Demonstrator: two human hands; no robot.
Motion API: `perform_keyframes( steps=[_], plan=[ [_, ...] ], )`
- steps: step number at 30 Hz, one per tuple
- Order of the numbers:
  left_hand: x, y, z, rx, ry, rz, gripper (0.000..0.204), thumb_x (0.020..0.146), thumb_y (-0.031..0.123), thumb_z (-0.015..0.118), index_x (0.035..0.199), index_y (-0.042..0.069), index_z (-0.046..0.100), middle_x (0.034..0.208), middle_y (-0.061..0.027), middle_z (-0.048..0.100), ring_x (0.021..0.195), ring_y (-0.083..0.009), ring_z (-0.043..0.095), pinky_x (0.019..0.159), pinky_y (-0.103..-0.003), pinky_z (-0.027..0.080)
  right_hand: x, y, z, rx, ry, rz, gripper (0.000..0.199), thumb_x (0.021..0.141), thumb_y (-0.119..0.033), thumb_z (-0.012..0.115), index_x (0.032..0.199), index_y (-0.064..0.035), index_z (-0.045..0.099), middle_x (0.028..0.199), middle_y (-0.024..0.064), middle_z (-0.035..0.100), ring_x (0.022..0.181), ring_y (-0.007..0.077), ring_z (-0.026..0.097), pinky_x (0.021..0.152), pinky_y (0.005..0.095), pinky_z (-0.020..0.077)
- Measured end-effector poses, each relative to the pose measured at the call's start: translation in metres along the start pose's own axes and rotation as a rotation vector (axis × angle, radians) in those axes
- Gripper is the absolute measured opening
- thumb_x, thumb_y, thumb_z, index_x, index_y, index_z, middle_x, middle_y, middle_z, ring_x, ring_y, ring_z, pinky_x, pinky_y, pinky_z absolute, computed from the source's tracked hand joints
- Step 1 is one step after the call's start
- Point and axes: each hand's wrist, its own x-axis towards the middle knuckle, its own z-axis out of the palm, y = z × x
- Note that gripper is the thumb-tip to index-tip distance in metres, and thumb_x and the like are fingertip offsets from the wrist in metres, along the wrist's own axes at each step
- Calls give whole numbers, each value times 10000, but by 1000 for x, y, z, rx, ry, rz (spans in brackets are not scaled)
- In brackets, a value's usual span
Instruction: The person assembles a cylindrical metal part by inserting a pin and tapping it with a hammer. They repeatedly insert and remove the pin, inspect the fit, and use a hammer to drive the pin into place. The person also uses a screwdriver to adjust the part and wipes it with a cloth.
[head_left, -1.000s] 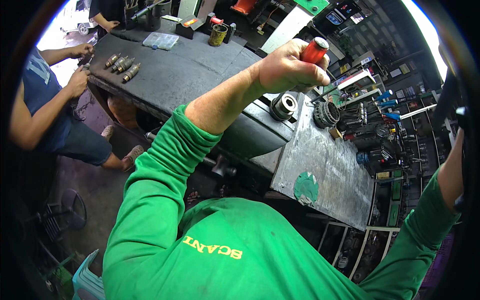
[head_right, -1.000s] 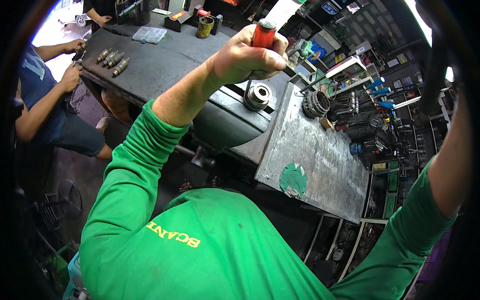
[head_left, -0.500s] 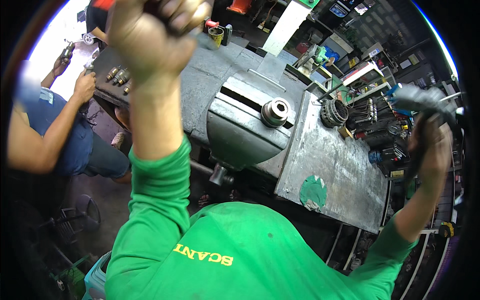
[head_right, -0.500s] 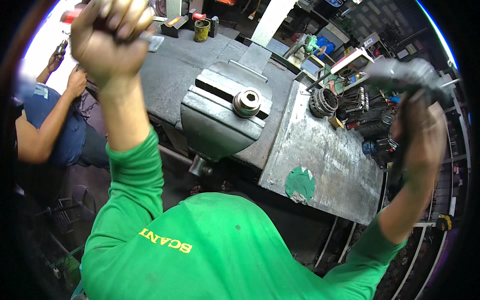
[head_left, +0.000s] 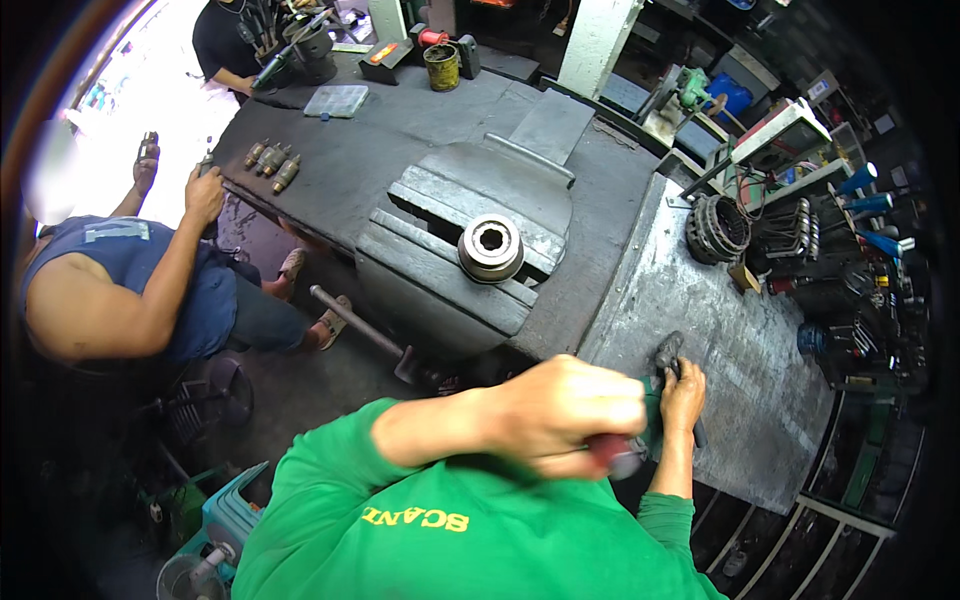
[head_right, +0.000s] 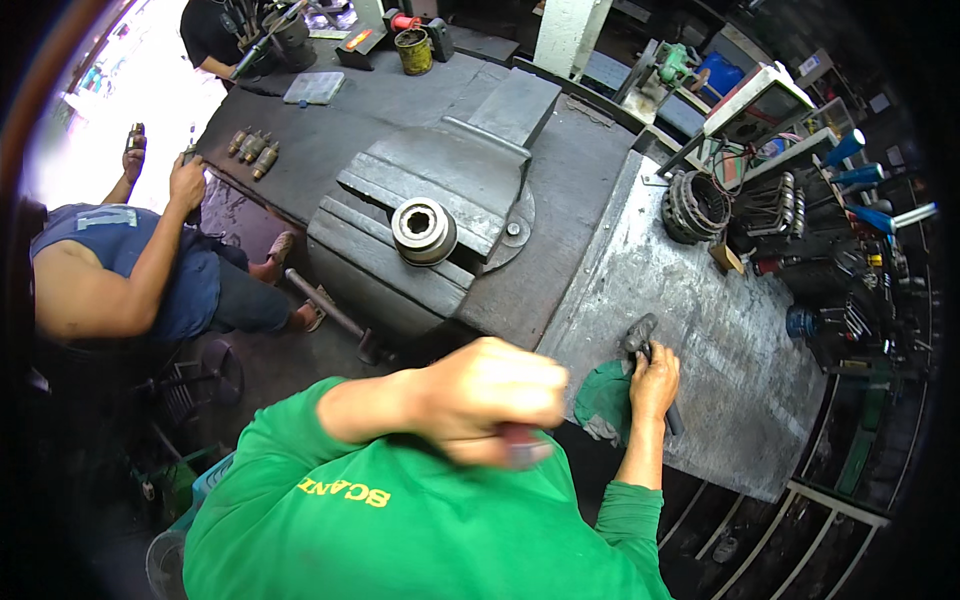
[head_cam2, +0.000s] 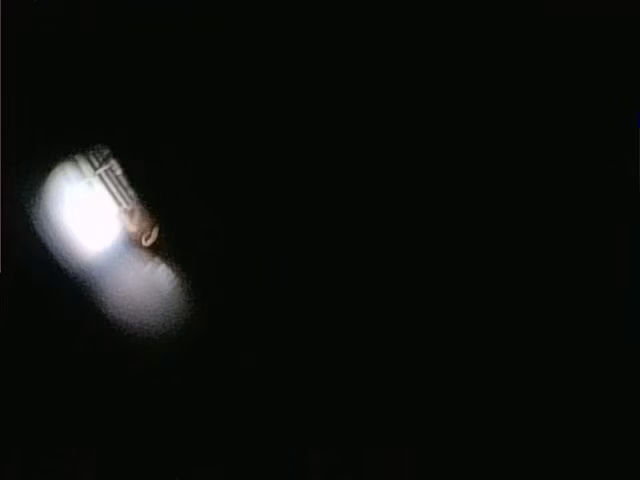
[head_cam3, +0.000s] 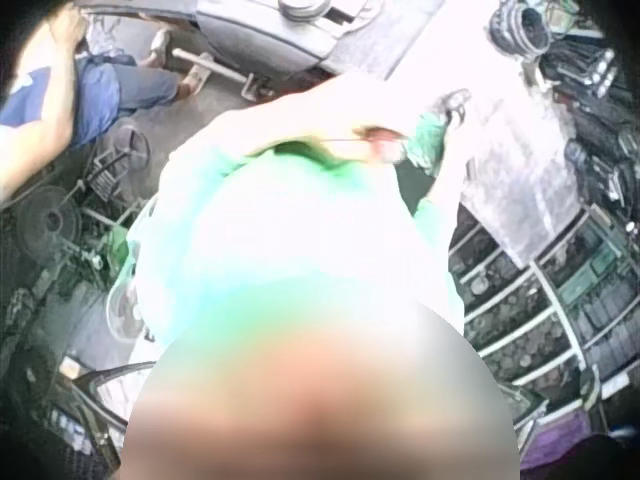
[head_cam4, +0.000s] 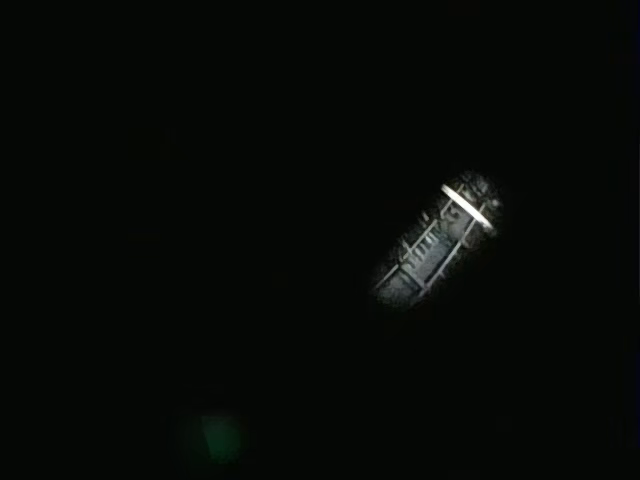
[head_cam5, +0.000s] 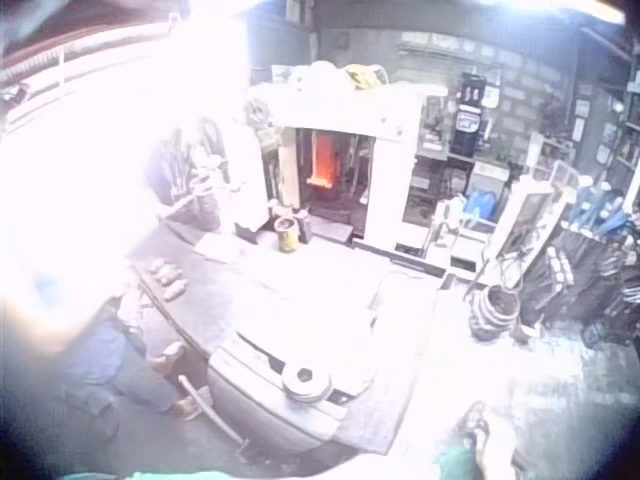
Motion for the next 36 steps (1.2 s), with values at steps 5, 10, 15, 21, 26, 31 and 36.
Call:
perform_keyframes(
  steps=[5,10,15,21,26,31,36],
  plan=[
    [22,-124,87,637,-433,11,123,908,314,668,947,198,666,942,-15,580,967,-243,598,814,-443,448,45,14,-10,68,79,25,230,927,-96,722,1140,-10,706,1121,200,658,1097,412,619,971,491,497],
    [16,-210,115,870,-561,-180,236,916,355,670,1108,242,745,1235,-82,606,1305,-308,542,1147,-636,392,75,-12,-36,300,111,-67,195,957,-112,696,1105,15,704,1079,193,684,1065,400,647,953,471,509],
    [-27,-203,102,905,-223,-335,592,872,220,741,1437,141,586,1442,-191,539,1383,-406,494,1133,-588,418,73,-87,-50,507,87,-251,179,948,-99,708,1087,14,709,1027,180,691,984,359,677,895,439,541],
    [-169,-95,57,232,-20,-1042,483,942,311,750,1312,18,650,1278,-243,684,1207,-418,653,1057,-482,519,73,-217,-91,764,63,-825,348,830,-85,836,1130,19,694,1016,173,697,945,341,670,847,407,540],
    [-268,-11,17,566,-60,-1517,482,860,264,704,1275,18,701,1312,-222,692,1159,-439,675,990,-515,559,74,-304,-105,625,96,-792,769,694,-374,948,1271,36,646,1069,189,642,994,387,635,881,464,527],
    [-293,8,-61,1065,552,-1428,669,803,168,791,1428,61,576,1447,-207,543,1329,-412,539,1087,-494,494,70,-330,-91,667,163,-679,618,667,-332,931,1128,2,690,999,179,628,942,395,624,841,482,499],
    [-309,-35,-117,1301,312,-1112,944,668,145,875,1530,175,493,1593,-164,441,1539,-426,328,1219,-636,300,67,-332,-83,609,145,-670,585,682,-273,901,1161,-16,684,1102,162,636,1060,384,612,956,466,476]
  ],
)
